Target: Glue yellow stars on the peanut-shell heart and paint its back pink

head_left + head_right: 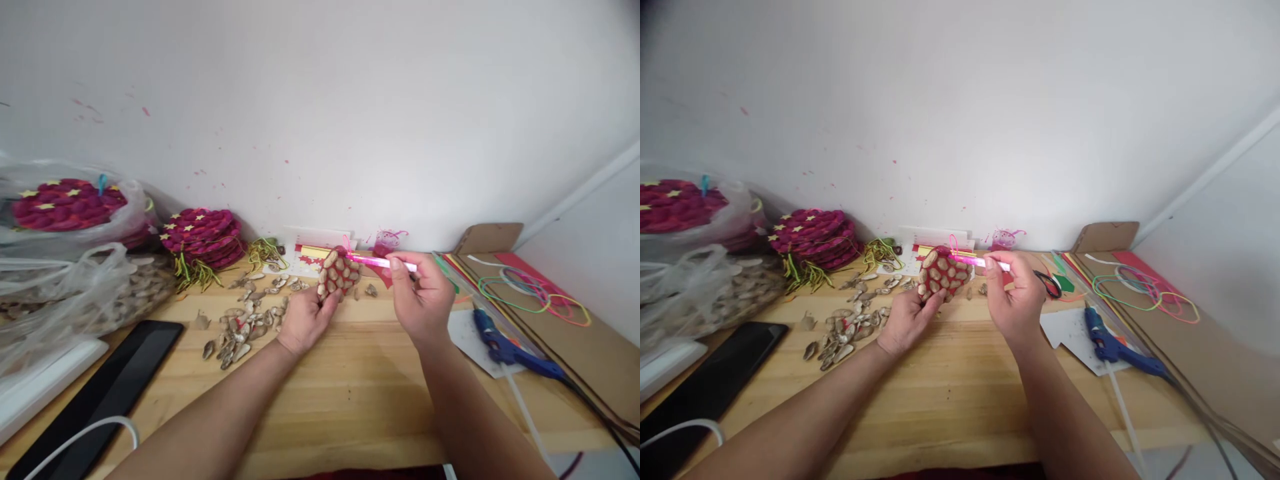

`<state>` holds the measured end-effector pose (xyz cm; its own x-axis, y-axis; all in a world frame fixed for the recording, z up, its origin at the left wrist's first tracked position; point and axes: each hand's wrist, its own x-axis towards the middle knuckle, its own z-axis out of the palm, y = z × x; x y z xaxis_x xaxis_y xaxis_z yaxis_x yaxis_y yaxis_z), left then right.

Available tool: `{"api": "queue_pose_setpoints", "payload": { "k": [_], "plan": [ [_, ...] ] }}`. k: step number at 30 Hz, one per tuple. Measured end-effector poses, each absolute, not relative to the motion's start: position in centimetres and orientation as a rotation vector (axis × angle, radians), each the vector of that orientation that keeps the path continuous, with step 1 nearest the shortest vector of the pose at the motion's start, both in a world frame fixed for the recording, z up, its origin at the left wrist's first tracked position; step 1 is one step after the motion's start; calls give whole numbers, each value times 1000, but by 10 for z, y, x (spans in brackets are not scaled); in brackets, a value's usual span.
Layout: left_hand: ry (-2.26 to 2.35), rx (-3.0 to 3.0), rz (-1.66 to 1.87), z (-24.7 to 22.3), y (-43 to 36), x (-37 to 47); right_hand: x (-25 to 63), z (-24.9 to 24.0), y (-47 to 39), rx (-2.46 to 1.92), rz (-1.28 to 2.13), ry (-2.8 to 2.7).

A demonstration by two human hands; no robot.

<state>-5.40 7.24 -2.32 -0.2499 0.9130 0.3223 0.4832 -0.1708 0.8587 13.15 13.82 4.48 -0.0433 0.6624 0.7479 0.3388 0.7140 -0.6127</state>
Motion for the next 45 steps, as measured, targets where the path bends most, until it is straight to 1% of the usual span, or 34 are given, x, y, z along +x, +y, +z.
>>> {"api": "queue_pose_setpoints", "payload": {
  "k": [8, 16, 22, 27, 34, 45],
  "plan": [
    [1767, 1559, 1381, -24, 76, -55, 136, 49, 136, -791, 335, -1628],
    [1758, 1586, 1364, -24, 76, -56, 136, 47, 136, -778, 214, -1698],
    [1754, 1586, 1326, -26, 77, -57, 135, 49, 134, -769, 252, -1725],
    [1781, 1574, 1342, -30, 78, -56, 136, 48, 136, -815, 216, -1688],
    [1734, 1586, 1360, -29, 76, -57, 136, 49, 136, -825, 391, -1650],
    [1655, 1539, 1435, -22, 74, -52, 134, 54, 134, -787, 413, -1620]
  ]
}}
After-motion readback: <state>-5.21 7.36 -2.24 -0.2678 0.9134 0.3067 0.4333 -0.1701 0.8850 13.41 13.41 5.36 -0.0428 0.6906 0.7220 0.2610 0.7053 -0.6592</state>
